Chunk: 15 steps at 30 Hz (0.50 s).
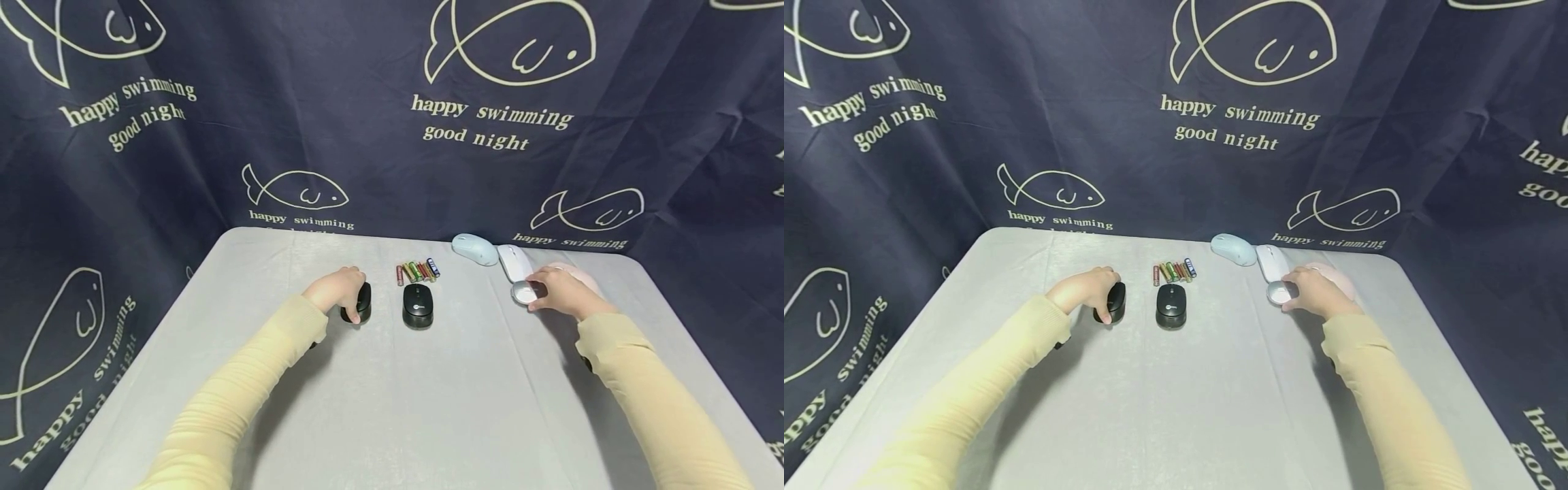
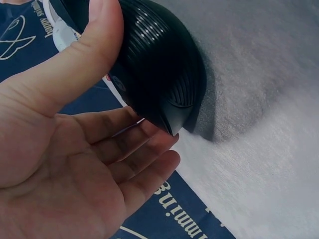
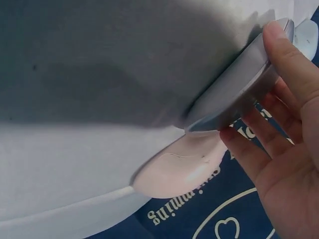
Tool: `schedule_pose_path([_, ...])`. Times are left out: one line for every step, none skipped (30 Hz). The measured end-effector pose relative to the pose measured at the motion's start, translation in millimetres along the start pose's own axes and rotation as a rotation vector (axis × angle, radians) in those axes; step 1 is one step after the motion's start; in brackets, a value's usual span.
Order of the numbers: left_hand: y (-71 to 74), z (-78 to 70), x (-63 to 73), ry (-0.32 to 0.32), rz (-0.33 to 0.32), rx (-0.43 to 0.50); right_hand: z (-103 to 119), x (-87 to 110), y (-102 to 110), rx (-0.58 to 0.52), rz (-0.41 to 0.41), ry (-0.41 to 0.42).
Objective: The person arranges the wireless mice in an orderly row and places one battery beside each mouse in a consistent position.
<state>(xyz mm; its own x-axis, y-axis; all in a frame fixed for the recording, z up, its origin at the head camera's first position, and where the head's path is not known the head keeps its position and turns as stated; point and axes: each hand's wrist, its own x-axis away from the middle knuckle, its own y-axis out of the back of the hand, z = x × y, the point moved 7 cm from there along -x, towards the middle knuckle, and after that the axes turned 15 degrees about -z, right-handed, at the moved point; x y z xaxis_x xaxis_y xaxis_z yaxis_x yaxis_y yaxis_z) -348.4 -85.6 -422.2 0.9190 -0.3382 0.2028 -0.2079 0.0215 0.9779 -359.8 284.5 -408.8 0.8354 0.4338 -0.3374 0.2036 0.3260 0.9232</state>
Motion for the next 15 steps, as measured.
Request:
schedule_pose_path([-0.1, -0.2, -0.3, 0.0, 0.0, 0.001, 1, -0.6, 1, 0.007, -0.002, 0.005])
schedule_pose_path([-0.2, -0.4, -0.4, 0.0, 0.001, 0.0, 2, -1.3, 3, 0.017, -0.005, 0.012])
schedule_pose_path([-0.3, -0.7, -0.4, -0.001, 0.001, 0.0, 3, -2.0, 4, 0.026, -0.007, 0.016])
schedule_pose_path([-0.4, -0.9, -0.5, -0.003, 0.001, -0.001, 3, -2.8, 5, 0.038, -0.009, 0.019])
schedule_pose_path([-0.5, -1.1, -0.4, -0.004, 0.004, -0.004, 4, -3.7, 7, 0.051, -0.011, 0.022])
schedule_pose_path([-0.6, -1.3, -0.4, -0.005, 0.005, -0.007, 5, -4.7, 8, 0.065, -0.012, 0.022])
schedule_pose_path([-0.6, -1.3, -0.4, -0.006, 0.007, -0.012, 6, -5.7, 9, 0.078, -0.01, 0.018])
schedule_pose_path([-0.7, -1.5, -0.4, -0.008, 0.009, -0.018, 7, -6.5, 11, 0.086, -0.005, 0.009])
schedule_pose_path([-0.8, -1.5, -0.3, -0.009, 0.012, -0.022, 8, -7.5, 12, 0.092, 0.001, -0.004])
schedule_pose_path([-0.7, -1.5, -0.3, -0.01, 0.015, -0.028, 9, -8.6, 14, 0.096, 0.005, -0.017])
schedule_pose_path([-0.6, -1.4, -0.2, -0.008, 0.018, -0.033, 10, -9.7, 16, 0.097, 0.01, -0.031])
schedule_pose_path([-0.3, -1.5, -0.1, -0.007, 0.019, -0.036, 12, -10.8, 19, 0.093, 0.011, -0.048])
schedule_pose_path([-0.1, -1.7, 0.2, -0.008, 0.021, -0.041, 14, -12.0, 21, 0.087, 0.016, -0.059])
schedule_pose_path([0.3, -2.0, 0.3, -0.009, 0.023, -0.044, 16, -13.0, 23, 0.084, 0.018, -0.071])
schedule_pose_path([0.6, -2.4, 0.5, -0.009, 0.024, -0.049, 18, -14.0, 25, 0.083, 0.018, -0.082])
